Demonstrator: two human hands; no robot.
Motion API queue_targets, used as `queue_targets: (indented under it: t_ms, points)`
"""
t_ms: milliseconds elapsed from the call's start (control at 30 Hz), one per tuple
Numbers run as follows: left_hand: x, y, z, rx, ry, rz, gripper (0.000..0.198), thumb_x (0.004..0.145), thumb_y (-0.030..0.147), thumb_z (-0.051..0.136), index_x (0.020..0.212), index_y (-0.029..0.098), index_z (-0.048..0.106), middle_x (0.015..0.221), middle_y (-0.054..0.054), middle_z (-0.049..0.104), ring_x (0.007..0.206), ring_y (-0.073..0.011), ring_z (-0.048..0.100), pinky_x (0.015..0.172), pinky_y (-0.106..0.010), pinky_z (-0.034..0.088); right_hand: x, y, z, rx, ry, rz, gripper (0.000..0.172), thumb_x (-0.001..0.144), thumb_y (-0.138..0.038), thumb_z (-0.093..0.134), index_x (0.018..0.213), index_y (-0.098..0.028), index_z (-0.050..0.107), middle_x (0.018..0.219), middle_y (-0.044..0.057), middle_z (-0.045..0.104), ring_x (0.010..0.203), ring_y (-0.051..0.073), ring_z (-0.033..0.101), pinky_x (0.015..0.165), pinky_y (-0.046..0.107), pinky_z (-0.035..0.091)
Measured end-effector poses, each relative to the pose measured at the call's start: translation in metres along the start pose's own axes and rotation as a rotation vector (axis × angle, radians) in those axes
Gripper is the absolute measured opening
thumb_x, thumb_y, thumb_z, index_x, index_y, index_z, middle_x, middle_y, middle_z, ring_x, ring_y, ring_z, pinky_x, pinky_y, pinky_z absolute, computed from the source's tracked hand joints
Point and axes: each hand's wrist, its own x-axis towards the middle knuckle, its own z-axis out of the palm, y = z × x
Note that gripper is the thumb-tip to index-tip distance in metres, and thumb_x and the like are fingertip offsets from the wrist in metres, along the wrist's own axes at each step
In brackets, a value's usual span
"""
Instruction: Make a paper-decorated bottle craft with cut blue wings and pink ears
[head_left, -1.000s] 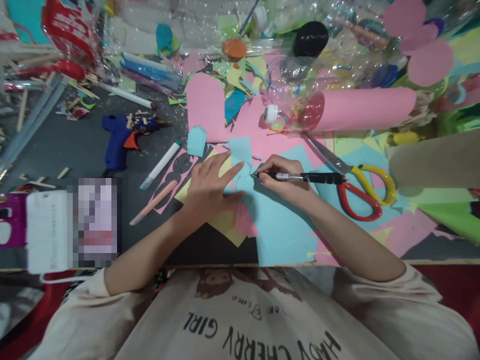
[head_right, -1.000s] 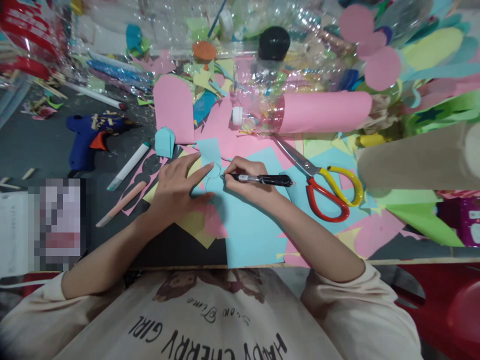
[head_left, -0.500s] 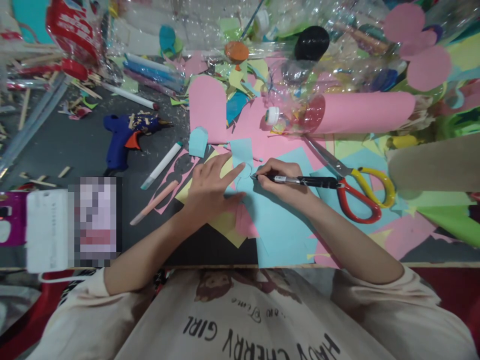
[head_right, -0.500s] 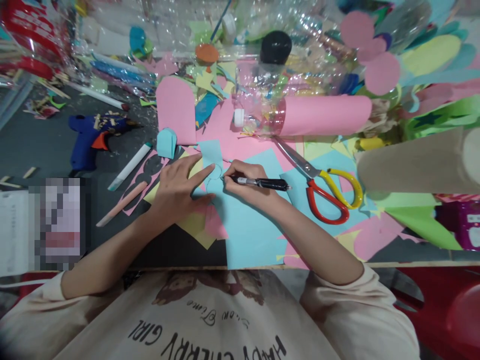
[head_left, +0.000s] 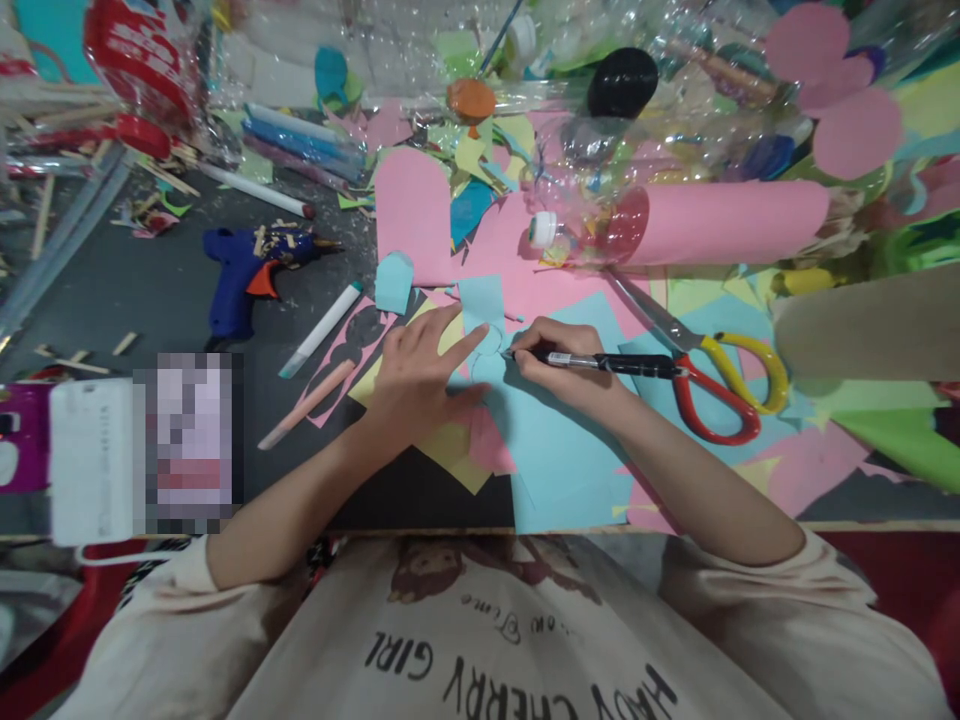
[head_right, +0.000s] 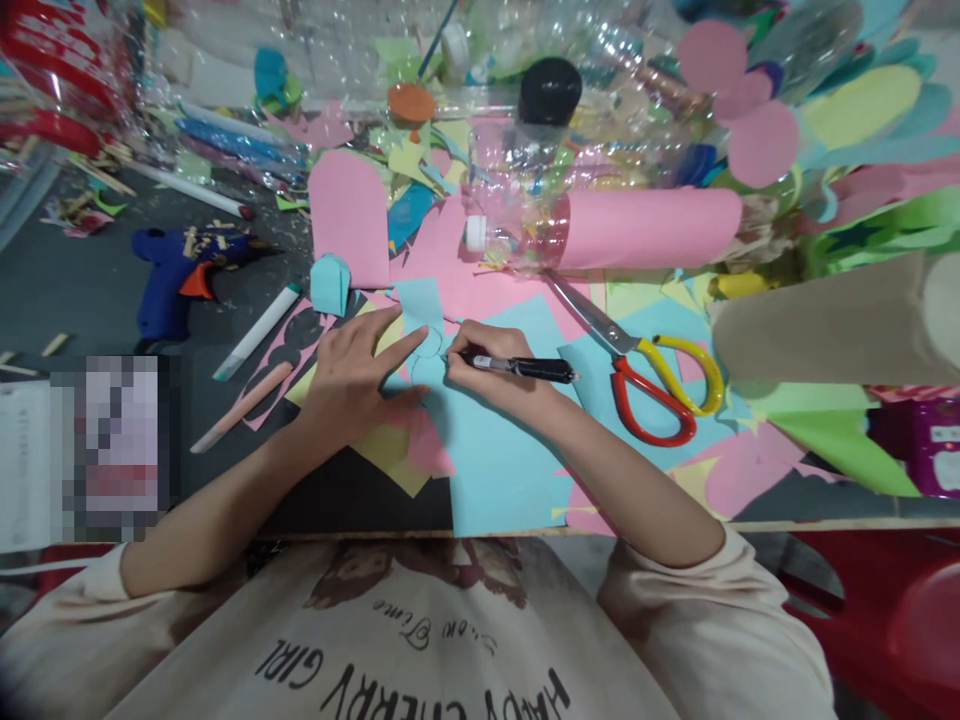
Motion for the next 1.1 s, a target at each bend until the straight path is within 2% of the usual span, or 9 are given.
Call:
queue_targets:
  t_ms: [300,533,733,867,1100]
  points:
    - [0.0006,0.0006,-0.0025,-0.050,-0.060,-0.032,0.056,0.089,0.053,0.057,0.138,0.027,0.055,0.144,-0.016,0.052,0.128,-0.0343,0.050,0.100,-0.045,0.038,-0.0011,0.0033,0.0008,-0.022,0.002,-0.018,0.014,0.069,-0.026,0.053,0.056,-0.020,0.051,0.053,-0.002,0.053,0.052,0.010,0.045,0.052,0.025,0.036]
    - [-0.0003,0.0005,-0.0009,-0.008,-0.032,-0.017,0.055,0.090,0.055,0.054,0.137,0.027,0.056,0.144,-0.016,0.052,0.129,-0.0325,0.051,0.099,-0.043,0.038,0.0000,0.0019,-0.0034,0.024,-0.025,0.019,0.013,0.067,-0.021,0.052,0.055,-0.021,0.047,0.053,-0.003,0.050,0.052,0.009,0.042,0.052,0.025,0.034]
    - [0.0010,-0.0005,-0.0005,0.017,-0.042,-0.029,0.058,0.092,0.058,0.049,0.139,0.025,0.053,0.146,-0.017,0.051,0.132,-0.0331,0.048,0.101,-0.045,0.039,-0.0014,0.0012,-0.0035,0.096,0.077,0.034,0.012,0.069,-0.026,0.053,0.058,-0.020,0.053,0.054,-0.003,0.052,0.049,0.009,0.044,0.050,0.025,0.036]
    - [0.0017,-0.0009,-0.0005,0.000,-0.061,-0.037,0.063,0.092,0.062,0.044,0.140,0.023,0.052,0.146,-0.019,0.050,0.132,-0.0346,0.047,0.102,-0.047,0.039,-0.0021,0.0029,-0.0014,0.033,0.025,0.007,0.011,0.069,-0.024,0.055,0.059,-0.020,0.053,0.054,-0.003,0.055,0.051,0.010,0.047,0.053,0.025,0.037]
    - [0.0016,-0.0009,-0.0004,0.030,-0.060,-0.031,0.062,0.092,0.062,0.043,0.140,0.024,0.052,0.145,-0.018,0.051,0.132,-0.0339,0.048,0.102,-0.046,0.039,-0.0019,0.0028,-0.0015,-0.009,0.008,-0.005,0.012,0.072,-0.025,0.054,0.061,-0.020,0.052,0.056,-0.003,0.054,0.052,0.010,0.045,0.053,0.025,0.036]
